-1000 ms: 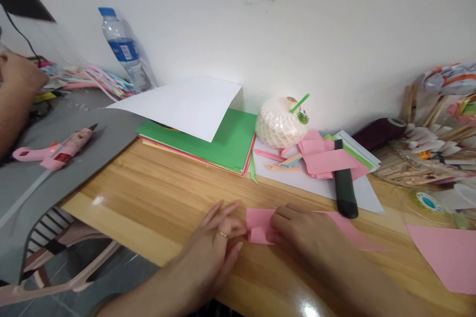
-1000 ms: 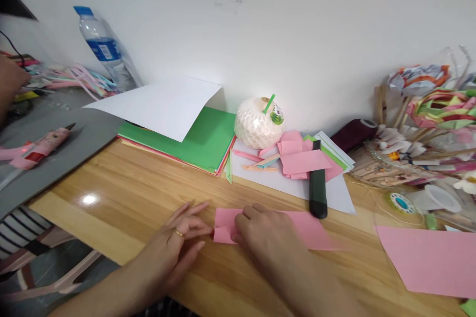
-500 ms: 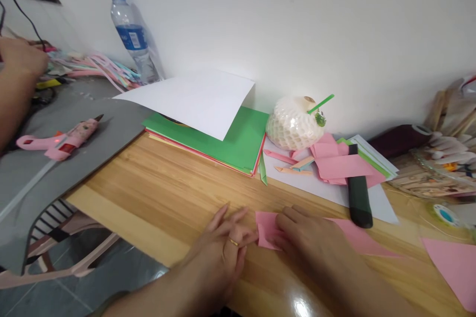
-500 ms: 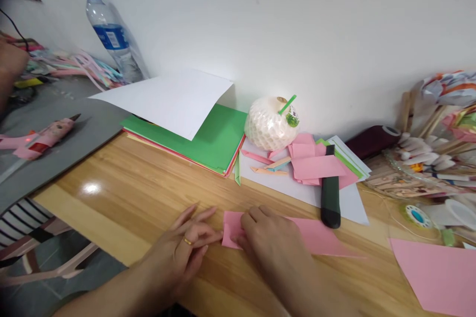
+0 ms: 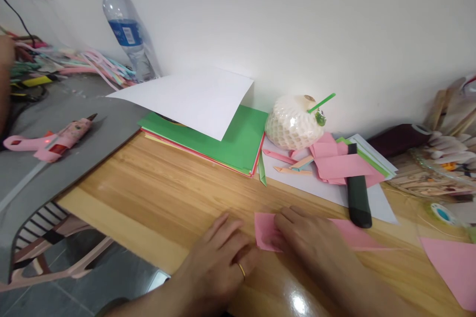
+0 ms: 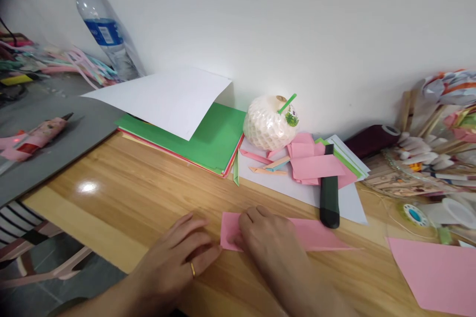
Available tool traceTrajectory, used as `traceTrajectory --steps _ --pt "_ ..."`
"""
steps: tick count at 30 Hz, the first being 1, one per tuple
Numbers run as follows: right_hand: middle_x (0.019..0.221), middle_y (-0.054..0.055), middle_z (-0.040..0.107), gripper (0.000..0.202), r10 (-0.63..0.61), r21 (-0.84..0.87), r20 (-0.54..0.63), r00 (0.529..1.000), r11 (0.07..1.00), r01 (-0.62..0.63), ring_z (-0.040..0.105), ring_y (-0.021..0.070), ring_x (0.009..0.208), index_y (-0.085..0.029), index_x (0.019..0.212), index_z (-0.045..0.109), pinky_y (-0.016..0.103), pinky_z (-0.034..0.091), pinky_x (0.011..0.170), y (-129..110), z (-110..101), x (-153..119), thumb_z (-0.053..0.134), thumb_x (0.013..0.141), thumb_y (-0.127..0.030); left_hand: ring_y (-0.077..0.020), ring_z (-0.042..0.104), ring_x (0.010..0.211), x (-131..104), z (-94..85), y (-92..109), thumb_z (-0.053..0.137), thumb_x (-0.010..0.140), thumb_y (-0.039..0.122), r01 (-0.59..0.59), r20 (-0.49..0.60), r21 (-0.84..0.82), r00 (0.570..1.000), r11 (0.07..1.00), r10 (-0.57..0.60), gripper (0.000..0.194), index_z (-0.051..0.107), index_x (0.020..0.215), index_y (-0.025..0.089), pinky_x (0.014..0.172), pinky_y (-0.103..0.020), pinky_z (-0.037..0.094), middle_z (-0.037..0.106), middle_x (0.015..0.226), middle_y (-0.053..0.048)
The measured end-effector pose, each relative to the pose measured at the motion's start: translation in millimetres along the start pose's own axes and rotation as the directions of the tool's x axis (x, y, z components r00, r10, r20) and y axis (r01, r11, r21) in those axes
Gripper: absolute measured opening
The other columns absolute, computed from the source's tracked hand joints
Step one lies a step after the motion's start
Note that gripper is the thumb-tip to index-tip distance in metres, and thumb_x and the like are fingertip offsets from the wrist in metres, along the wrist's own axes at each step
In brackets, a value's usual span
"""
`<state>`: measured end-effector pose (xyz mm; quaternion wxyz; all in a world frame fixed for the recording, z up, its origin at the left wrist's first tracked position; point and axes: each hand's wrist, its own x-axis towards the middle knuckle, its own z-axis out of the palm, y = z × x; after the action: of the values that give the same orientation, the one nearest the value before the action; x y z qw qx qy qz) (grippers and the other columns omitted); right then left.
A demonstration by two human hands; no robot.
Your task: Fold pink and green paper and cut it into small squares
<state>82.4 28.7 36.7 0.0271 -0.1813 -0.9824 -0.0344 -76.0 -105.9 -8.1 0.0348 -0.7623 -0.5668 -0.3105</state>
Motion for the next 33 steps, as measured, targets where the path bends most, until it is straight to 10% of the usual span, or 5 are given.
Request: traceTrajectory --steps 12,19,33 --pt "0.055 -0.001 0.052 0.023 0.000 -0.032 0.018 1.000 0.999 0.001 0.045 0.0113 0.047 -0.020 0.063 0.047 0.027 0.016 0.044 1 1 1 0.044 0.085 -0.017 -0.0175 0.054 0.100 -2 8.6 2 0.045 0.091 0.017 0.045 0.098 0.007 0.994 0.999 -0.045 0.015 0.058 0.097 0.022 0.098 -0.042 0.041 0.059 0.091 -0.002" --pt "0.058 0.000 0.056 0.023 0.001 -0.064 -0.036 0.999 0.998 -0.003 0.050 0.0153 0.051 -0.021 0.063 0.046 0.028 0.022 0.046 -2 1 -1 0.044 0.079 -0.005 -0.0258 0.041 0.120 1 0.6 -3 0.041 0.091 0.018 -0.210 0.103 0.123 0.975 0.970 0.198 0.026 0.058 0.110 0.014 0.106 -0.049 0.025 0.060 0.114 -0.007" --pt "0.062 0.002 0.053 0.032 0.185 -0.195 -0.137 0.973 0.958 -0.210 0.047 0.0159 0.057 -0.020 0.067 0.046 0.028 0.026 0.056 27 5 -57 0.031 0.095 -0.026 -0.0260 0.030 0.130 -7 10.8 -9 0.043 0.089 0.018 -0.231 0.075 0.190 0.973 0.954 0.220 0.026 0.060 0.108 0.019 0.109 -0.046 0.018 0.061 0.116 -0.003"
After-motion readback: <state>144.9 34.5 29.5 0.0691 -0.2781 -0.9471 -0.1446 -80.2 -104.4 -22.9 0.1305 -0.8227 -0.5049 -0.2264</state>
